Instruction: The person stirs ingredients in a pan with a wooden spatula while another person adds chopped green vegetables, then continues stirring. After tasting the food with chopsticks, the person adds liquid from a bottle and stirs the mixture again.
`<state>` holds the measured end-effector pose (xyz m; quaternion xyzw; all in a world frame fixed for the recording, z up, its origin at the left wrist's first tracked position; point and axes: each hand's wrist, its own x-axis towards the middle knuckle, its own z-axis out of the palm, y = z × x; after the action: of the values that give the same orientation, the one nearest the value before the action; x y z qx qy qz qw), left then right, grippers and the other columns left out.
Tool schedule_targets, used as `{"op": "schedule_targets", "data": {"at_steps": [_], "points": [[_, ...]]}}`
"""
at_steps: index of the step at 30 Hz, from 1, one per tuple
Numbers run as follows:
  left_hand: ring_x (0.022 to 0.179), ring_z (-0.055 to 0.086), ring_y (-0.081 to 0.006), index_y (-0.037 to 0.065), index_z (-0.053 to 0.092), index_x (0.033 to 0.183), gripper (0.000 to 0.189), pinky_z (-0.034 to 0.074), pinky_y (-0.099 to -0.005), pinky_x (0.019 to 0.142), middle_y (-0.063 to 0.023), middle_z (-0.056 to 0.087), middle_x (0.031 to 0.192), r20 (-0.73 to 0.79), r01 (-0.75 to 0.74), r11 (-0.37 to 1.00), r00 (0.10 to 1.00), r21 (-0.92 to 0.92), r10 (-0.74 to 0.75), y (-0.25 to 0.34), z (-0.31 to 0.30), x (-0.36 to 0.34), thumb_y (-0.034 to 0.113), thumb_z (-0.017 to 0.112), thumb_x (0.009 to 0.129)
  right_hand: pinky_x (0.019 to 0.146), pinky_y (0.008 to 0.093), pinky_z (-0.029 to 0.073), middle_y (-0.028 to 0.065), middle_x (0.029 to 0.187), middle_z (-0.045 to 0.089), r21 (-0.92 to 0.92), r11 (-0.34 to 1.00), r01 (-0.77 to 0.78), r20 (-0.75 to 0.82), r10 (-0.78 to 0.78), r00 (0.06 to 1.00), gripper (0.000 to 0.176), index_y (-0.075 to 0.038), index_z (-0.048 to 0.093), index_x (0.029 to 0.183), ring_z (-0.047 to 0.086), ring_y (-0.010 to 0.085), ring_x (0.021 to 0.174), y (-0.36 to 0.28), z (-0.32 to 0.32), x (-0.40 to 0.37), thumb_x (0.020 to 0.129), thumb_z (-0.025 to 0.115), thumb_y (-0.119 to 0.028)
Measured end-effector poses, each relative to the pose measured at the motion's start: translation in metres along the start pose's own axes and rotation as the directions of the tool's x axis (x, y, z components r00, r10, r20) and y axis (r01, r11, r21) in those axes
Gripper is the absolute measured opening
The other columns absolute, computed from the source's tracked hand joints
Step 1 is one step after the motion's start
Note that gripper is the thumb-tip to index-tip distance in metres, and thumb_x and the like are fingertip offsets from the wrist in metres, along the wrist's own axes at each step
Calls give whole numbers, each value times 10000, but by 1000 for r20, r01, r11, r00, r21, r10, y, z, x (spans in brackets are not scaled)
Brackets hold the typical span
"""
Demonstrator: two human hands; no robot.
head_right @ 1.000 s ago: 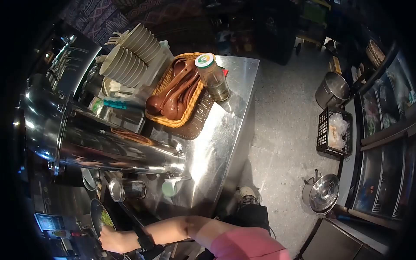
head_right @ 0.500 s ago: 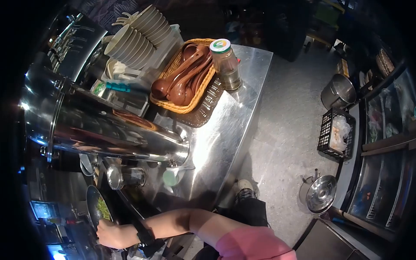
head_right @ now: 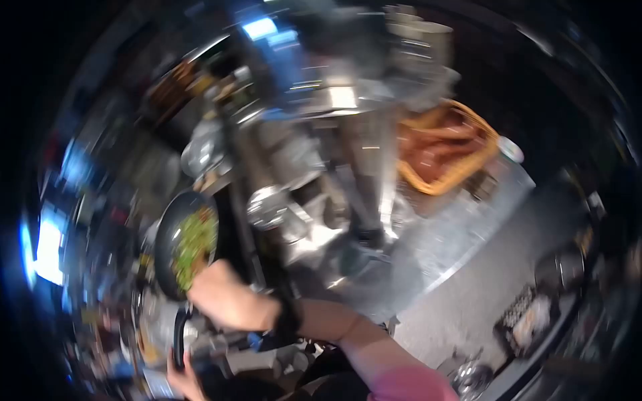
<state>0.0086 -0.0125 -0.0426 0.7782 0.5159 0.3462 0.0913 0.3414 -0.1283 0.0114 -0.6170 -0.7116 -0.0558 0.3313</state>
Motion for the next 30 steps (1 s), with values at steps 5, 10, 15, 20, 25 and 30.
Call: {"op": "schedule_targets", "data": {"at_steps": [5, 10, 15, 20, 25, 30], "points": [[858, 720, -350, 65, 727, 1188, 488, 549, -366, 774, -217, 727, 948, 16, 11, 993, 1000, 121, -13, 45, -14, 2, 240, 875, 756, 556, 389, 527, 113, 759, 618, -367, 902, -228, -36, 232, 972, 282, -106, 666, 1130, 659, 268, 650, 1, 0, 12, 853, 612, -92], [664, 641, -329, 102, 708, 1253, 495, 497, -388, 632, -162, 652, 761, 64, -45, 999, 997, -18, 46, 38, -17, 3, 240, 835, 795, 552, 390, 509, 92, 744, 607, -414, 895, -167, 26, 195, 980, 238, -144, 677, 1085, 665, 288, 652, 9, 13, 21, 915, 679, -310], [650, 609, -314, 59, 709, 1224, 543, 478, -371, 625, -159, 627, 748, 110, -66, 994, 991, -84, 75, 33, -26, 11, 199, 868, 724, 597, 444, 506, 143, 695, 631, -450, 888, -92, 142, 173, 975, 175, -128, 781, 948, 653, 324, 635, -27, -78, 58, 857, 731, -270], [694, 659, -336, 69, 736, 1175, 450, 510, -387, 646, -158, 671, 780, 95, -50, 989, 993, -141, 64, 24, -23, 16, 186, 851, 756, 682, 429, 551, 176, 753, 706, -445, 894, -56, 419, 263, 869, 141, -99, 802, 861, 698, 352, 753, -59, -123, 115, 820, 751, -224], [715, 675, -349, 85, 751, 1152, 382, 522, -396, 654, -149, 683, 787, 112, -81, 989, 989, -124, 95, 17, -25, 19, 205, 821, 797, 728, 422, 553, 201, 820, 712, -355, 934, -30, 347, 162, 924, 163, -69, 791, 971, 687, 381, 779, -2, -39, 140, 854, 743, -171], [713, 666, -355, 115, 748, 1172, 395, 514, -419, 654, -134, 659, 755, 120, -72, 989, 989, -132, 88, 16, -25, 22, 223, 813, 797, 769, 441, 543, 246, 883, 692, -274, 953, -129, 253, 201, 946, 212, -31, 756, 1054, 684, 398, 862, 0, -19, 159, 906, 698, -172]]}}
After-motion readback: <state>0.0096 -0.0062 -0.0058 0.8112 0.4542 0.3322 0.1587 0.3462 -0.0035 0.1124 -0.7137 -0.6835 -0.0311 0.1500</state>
